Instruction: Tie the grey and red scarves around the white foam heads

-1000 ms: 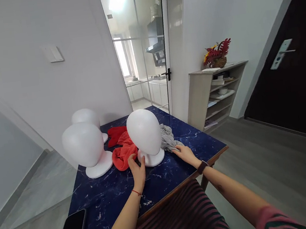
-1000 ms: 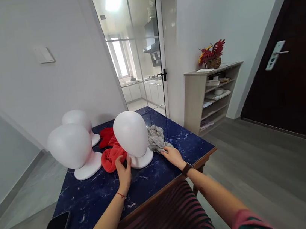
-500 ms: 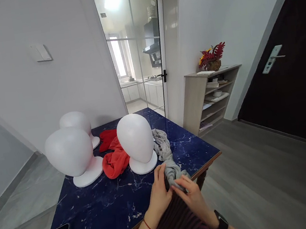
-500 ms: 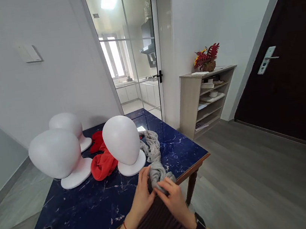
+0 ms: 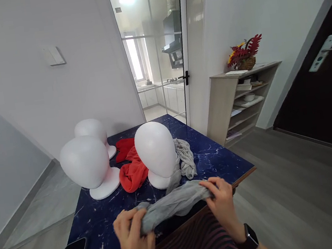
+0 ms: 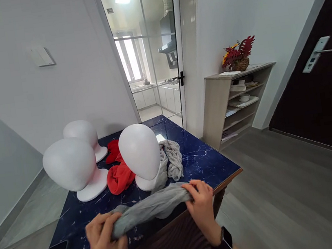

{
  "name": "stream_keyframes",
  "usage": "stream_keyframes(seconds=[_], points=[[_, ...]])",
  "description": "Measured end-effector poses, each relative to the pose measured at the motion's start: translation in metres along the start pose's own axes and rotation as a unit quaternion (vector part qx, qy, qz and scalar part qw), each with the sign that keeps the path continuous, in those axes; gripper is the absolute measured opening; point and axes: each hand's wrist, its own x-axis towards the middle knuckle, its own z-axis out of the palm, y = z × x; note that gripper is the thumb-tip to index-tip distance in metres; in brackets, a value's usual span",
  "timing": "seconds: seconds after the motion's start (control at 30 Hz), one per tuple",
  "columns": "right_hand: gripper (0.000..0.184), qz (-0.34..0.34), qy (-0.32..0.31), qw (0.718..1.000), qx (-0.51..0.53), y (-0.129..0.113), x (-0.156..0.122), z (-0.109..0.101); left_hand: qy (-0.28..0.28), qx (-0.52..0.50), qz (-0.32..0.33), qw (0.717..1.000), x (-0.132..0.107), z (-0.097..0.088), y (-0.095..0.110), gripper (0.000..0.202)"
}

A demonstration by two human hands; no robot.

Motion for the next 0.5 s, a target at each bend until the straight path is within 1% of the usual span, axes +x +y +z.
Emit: stream_keyframes(seconds=[0.03, 0.07, 0.1, 0.13, 0.2, 0.23, 0.27, 0.3, 0.33, 0.37, 0.43, 0.5], points=[[0.034, 0.013, 0.034, 0.999, 0.038, -0.001, 0.009, -0.005, 0.018, -0.034, -0.041, 0.998, 0.003, -0.008, 0.002, 0.027], [0.031, 0.029, 0.063, 0.994, 0.088, -0.003, 0.017, -0.01, 0.027, -0.087, -0.096, 0.991, 0.006, -0.016, 0.003, 0.023], [0.029, 0.051, 0.082, 0.985, 0.146, -0.005, 0.025, -0.015, 0.031, -0.151, -0.161, 0.975, 0.011, -0.023, 0.004, 0.017], [0.027, 0.081, 0.093, 0.971, 0.207, -0.006, 0.032, -0.02, 0.034, -0.213, -0.226, 0.95, 0.016, -0.03, 0.003, 0.012], [0.024, 0.164, 0.098, 0.929, 0.316, -0.008, 0.045, -0.028, 0.06, -0.289, -0.342, 0.892, 0.024, -0.042, -0.003, 0.008], [0.025, 0.206, 0.095, 0.905, 0.361, -0.008, 0.051, -0.031, 0.072, -0.297, -0.387, 0.87, 0.027, -0.047, -0.009, 0.01], [0.027, 0.24, 0.091, 0.881, 0.398, -0.007, 0.057, -0.035, 0.076, -0.29, -0.421, 0.856, 0.029, -0.051, -0.015, 0.014], [0.03, 0.262, 0.087, 0.863, 0.424, -0.006, 0.063, -0.038, 0.063, -0.279, -0.445, 0.849, 0.029, -0.054, -0.022, 0.017], [0.032, 0.272, 0.084, 0.852, 0.44, -0.003, 0.07, -0.042, 0.036, -0.266, -0.459, 0.847, 0.028, -0.057, -0.03, 0.021], [0.034, 0.276, 0.079, 0.848, 0.446, 0.0, 0.078, -0.045, 0.003, -0.254, -0.465, 0.848, 0.026, -0.06, -0.038, 0.024], [0.041, 0.284, 0.059, 0.846, 0.447, 0.01, 0.095, -0.052, -0.056, -0.223, -0.448, 0.864, 0.021, -0.062, -0.052, 0.032], [0.056, 0.297, 0.01, 0.837, 0.459, 0.024, 0.11, -0.057, -0.079, -0.183, -0.406, 0.892, 0.016, -0.061, -0.064, 0.037]])
